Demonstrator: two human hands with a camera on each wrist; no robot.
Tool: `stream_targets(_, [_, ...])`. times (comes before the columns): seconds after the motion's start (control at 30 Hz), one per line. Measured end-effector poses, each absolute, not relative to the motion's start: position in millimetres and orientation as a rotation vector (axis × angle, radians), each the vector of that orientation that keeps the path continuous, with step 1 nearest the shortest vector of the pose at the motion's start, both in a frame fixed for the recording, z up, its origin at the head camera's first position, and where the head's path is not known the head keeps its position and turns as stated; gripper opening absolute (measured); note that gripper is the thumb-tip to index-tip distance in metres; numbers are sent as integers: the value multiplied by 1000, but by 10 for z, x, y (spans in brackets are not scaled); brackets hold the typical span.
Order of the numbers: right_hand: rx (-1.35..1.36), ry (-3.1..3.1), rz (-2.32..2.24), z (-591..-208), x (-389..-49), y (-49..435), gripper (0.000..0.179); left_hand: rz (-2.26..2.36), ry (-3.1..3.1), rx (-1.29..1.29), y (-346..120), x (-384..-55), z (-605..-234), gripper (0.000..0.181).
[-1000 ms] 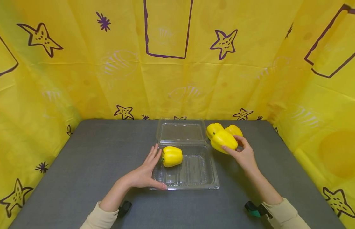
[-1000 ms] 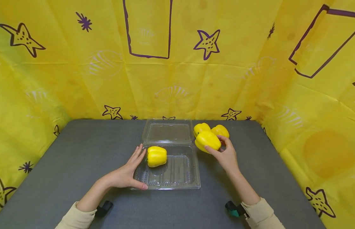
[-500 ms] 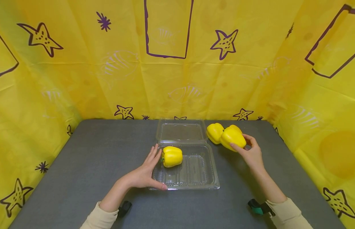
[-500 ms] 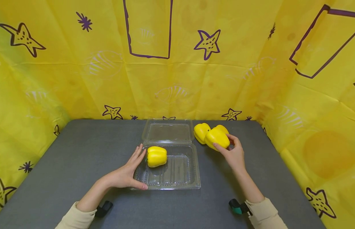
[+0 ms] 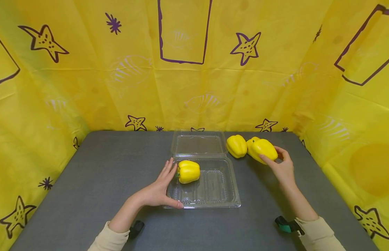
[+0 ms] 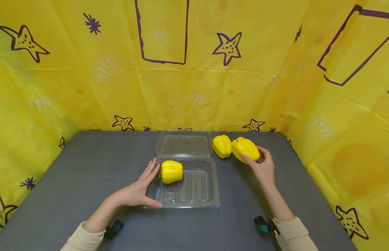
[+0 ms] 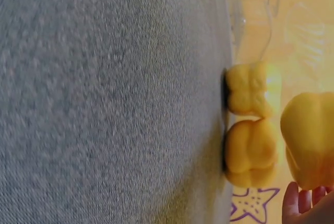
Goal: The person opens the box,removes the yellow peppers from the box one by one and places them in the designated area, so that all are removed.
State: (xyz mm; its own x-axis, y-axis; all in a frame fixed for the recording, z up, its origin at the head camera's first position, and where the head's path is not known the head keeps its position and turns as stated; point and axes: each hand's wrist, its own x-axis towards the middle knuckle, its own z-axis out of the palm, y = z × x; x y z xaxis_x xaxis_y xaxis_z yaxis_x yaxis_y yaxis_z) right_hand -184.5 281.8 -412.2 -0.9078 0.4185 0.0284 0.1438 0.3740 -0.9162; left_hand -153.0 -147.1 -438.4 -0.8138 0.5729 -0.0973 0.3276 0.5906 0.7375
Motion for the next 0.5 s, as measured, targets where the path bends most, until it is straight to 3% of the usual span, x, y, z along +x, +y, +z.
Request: stream_targets(0.5, [-647, -2257, 1641, -4144, -1958, 3041, 80, 1054, 2500, 730, -1469, -1533, -4387, 134])
